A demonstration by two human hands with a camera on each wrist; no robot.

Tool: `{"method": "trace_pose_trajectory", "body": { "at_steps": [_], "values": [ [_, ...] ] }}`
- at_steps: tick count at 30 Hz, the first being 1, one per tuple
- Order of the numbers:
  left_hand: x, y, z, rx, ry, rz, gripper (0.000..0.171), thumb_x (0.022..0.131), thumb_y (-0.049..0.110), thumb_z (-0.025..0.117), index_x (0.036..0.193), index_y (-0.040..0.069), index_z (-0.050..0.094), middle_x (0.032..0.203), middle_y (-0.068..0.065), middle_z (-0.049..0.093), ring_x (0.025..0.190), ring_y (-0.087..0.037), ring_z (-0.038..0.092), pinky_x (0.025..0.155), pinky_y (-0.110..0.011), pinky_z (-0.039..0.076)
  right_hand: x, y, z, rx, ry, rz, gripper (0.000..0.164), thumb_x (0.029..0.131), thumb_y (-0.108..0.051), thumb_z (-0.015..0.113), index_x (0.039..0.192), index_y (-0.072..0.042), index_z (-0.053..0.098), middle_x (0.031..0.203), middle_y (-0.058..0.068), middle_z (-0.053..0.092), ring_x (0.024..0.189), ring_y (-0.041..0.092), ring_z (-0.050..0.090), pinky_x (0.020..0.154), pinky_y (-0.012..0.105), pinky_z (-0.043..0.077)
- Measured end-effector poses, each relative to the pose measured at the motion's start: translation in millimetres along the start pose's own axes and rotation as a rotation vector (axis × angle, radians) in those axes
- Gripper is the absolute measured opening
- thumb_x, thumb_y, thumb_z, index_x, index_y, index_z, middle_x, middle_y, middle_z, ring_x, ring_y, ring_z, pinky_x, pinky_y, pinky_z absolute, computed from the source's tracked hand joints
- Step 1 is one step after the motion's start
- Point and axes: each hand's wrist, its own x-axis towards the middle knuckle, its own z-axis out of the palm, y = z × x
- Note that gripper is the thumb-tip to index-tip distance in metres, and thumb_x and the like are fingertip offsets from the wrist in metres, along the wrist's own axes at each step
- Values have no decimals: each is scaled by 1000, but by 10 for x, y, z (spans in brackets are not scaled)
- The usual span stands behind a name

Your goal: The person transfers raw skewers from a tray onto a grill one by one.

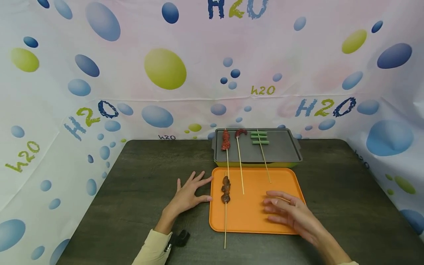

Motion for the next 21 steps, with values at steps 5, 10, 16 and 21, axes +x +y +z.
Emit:
{"method": "trace_pose_trajectory", "body": {
  "at_steps": [5, 10, 16, 21],
  "values": [
    [17, 0, -22, 1, 2, 7, 74, 88, 43, 79, 154, 25, 51, 166, -12, 32, 155, -43, 13, 107, -82, -8, -107, 135, 82, 8, -176, 56, 50, 111, -14, 46, 158, 0, 35, 138, 15, 62, 120, 31, 66, 98, 49, 54],
    [26, 1, -38, 0, 3, 9, 74, 88, 43, 79, 154, 25, 51, 166, -11, 32, 155, -43, 13, 108, -82, -8, -132, 235, 275, -3, -219, 146, 61, 111, -19, 49, 162, 1, 23, 141, 16, 59, 120, 35, 66, 94, 49, 56],
    [12, 2, -37, -4, 1, 14, 74, 88, 43, 78, 155, 26, 51, 166, -11, 31, 155, -42, 12, 108, -82, -8, -41, 370, 513, 70, -284, 202, 67, 113, -22, 44, 163, 3, 8, 149, 19, 53, 128, 39, 60, 99, 50, 54],
    [-23, -4, -17, -24, 1, 21, 73, 89, 41, 78, 154, 23, 51, 165, -14, 32, 155, -44, 12, 107, -82, -9, 72, 456, 653, 167, -316, 224, 72, 113, -19, 42, 162, 5, -6, 149, 21, 51, 132, 44, 55, 103, 53, 49]
  ]
}}
